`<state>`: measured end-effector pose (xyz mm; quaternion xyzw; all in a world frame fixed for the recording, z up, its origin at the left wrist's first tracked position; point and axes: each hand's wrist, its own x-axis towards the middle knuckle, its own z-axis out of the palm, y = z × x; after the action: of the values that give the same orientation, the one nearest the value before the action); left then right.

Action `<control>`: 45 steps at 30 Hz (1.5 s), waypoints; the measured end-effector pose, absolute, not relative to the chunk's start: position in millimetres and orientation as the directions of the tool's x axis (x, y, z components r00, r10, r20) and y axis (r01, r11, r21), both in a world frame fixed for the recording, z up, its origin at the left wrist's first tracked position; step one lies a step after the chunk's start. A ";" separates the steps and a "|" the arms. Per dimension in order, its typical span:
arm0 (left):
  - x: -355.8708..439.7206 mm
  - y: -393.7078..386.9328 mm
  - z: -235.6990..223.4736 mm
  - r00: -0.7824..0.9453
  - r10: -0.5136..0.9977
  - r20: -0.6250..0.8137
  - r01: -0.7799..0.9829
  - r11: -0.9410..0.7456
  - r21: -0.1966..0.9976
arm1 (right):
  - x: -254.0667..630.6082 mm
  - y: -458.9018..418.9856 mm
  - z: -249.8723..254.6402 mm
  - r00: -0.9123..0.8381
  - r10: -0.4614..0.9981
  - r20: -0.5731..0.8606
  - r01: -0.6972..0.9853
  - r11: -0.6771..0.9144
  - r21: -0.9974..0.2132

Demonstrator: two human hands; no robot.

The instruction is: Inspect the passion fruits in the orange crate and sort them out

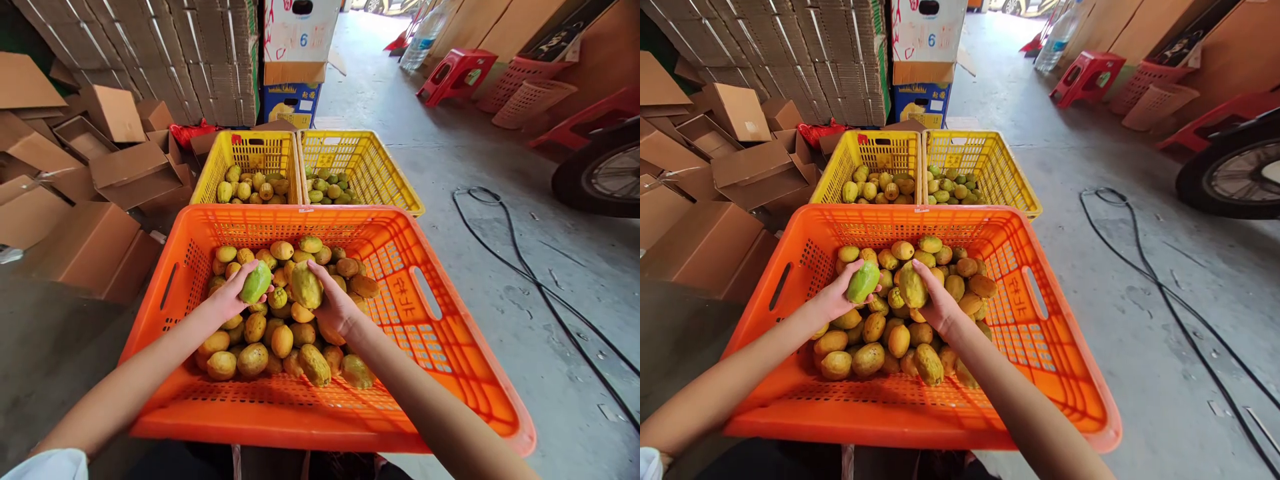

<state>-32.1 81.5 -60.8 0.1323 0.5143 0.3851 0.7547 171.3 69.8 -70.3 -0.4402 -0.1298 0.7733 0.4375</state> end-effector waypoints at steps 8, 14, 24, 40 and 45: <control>-24.6 75.8 -54.8 0.141 0.706 -0.694 -0.545 0.641 0.541 | 174.5 69.9 -71.2 -0.189 0.796 -0.576 -0.584 -0.562 -0.585; -26.8 83.5 -56.0 0.019 0.651 -0.759 -0.581 0.625 0.521 | 178.2 74.5 -70.6 -0.207 0.753 -0.625 -0.589 -0.606 -0.535; -26.9 82.4 -53.4 0.175 0.595 -0.784 -0.588 0.702 0.402 | 177.4 75.8 -81.1 -0.301 0.773 -0.558 -0.555 -0.618 -0.557; -34.1 81.2 -60.5 0.185 0.781 -0.597 -0.580 0.577 0.575 | 175.5 73.8 -74.2 -0.225 0.810 -0.542 -0.566 -0.561 -0.604; -33.5 80.3 -59.1 0.175 0.769 -0.615 -0.607 0.576 0.547 | 178.6 74.0 -69.3 -0.154 0.800 -0.580 -0.567 -0.552 -0.611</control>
<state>-33.5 80.3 -59.1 0.0885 0.4564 0.4518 0.7614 178.6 74.0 -69.3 -0.4635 -0.1257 0.7491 0.4563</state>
